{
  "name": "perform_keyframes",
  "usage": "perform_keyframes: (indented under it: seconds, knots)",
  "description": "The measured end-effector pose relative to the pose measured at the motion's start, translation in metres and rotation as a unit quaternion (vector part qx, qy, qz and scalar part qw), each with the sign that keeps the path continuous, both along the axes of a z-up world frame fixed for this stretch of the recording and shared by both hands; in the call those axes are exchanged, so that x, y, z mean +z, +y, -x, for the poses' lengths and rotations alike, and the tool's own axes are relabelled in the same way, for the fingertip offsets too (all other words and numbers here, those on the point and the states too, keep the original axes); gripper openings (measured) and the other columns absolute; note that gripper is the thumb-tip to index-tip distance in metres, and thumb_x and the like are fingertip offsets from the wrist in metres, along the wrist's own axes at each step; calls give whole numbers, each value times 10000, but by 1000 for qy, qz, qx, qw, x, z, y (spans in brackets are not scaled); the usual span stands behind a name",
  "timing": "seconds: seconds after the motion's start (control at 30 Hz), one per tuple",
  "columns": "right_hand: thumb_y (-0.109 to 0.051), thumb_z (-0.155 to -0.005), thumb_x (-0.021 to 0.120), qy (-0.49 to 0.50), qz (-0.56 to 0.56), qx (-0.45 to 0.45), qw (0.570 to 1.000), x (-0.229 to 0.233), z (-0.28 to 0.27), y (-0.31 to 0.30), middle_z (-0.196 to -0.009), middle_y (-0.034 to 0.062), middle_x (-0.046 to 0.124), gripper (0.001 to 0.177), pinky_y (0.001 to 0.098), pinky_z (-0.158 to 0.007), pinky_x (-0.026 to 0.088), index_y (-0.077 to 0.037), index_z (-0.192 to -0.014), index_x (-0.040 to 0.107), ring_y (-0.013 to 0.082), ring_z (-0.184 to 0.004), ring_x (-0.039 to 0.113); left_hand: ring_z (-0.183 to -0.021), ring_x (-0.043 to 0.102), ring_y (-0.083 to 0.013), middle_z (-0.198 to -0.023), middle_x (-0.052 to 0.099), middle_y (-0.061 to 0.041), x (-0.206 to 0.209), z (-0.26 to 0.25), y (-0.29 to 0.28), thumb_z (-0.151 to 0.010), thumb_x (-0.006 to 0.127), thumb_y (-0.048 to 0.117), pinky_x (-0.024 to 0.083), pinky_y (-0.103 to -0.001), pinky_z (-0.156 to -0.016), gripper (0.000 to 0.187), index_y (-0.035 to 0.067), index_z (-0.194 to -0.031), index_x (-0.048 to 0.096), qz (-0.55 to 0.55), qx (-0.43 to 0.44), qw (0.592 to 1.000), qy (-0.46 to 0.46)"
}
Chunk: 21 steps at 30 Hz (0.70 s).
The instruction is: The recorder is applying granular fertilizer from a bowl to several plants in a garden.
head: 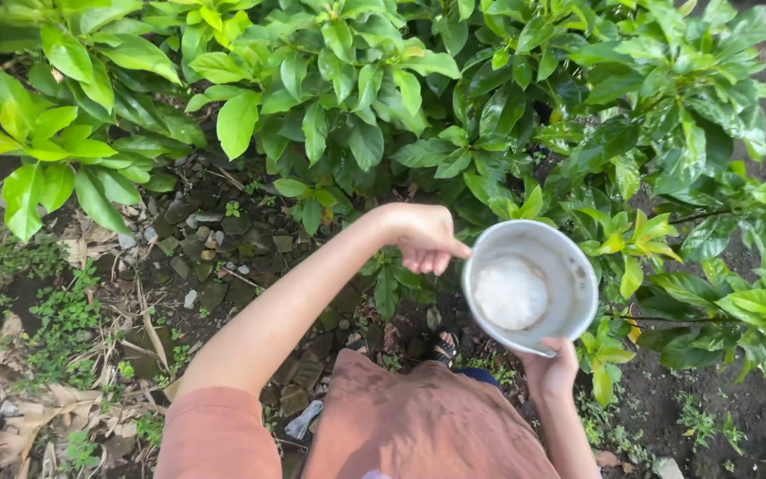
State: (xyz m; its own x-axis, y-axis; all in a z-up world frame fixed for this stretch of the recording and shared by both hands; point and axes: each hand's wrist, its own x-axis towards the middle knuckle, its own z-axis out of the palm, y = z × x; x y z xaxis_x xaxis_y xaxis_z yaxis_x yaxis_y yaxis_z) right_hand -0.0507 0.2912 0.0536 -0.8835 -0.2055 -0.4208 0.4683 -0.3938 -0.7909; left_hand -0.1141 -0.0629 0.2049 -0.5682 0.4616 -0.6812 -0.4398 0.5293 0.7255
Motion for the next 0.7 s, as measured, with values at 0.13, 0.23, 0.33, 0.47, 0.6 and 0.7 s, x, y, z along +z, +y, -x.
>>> perform_keyframes:
  seconds: [0.13,0.23,0.33,0.47,0.6,0.7]
  knots:
    - [-231,-807,509,38,-10,-23,999,35,-10,0,-1479,213,496,824,569,-954,565,8,-1565,291,374,-1254,590,-459,612,-223,-633,694,-155,-17,-4,-29,-1019,589,379,548,-345,-437,543,-80,-781,753,36,92,995,1]
    - [-242,-782,486,49,-43,-48,997,59,-10,-2,-1481,227,456,856,597,-920,559,-35,-1574,236,407,-1231,580,-508,711,-269,-709,749,-201,-34,-11,-47,-1038,507,375,626,-362,-492,590,-107,-803,752,78,166,983,11]
    - [-262,-804,492,69,-20,-59,996,54,-6,5,-1528,248,458,870,602,-948,567,-4,-1601,257,429,-1272,586,-570,754,-300,-781,766,-252,-51,-18,-62,-1053,480,349,648,-382,-527,605,-146,-811,732,54,213,975,15]
    - [-249,-833,503,86,-20,-78,993,63,-12,0,-1561,223,453,863,606,-940,557,-38,-1628,244,413,-1305,571,-612,776,-271,-798,777,-237,-62,-28,-69,-1054,458,344,657,-346,-581,595,-132,-832,737,64,247,966,49]
    - [-286,-806,478,76,-26,-103,991,64,-20,-7,-1548,227,452,882,616,-947,557,-42,-1620,241,428,-1296,570,-683,788,-226,-827,792,-176,-91,-32,-79,-1045,444,389,637,-329,-616,590,-77,-882,767,126,218,963,101]
    - [-244,-825,503,77,-5,-97,992,52,-23,-8,-1540,223,464,862,619,-921,553,-34,-1621,246,439,-1269,577,-717,797,-213,-865,807,-144,-93,-36,-81,-1028,474,438,636,-329,-630,587,-45,-918,788,130,208,964,106]
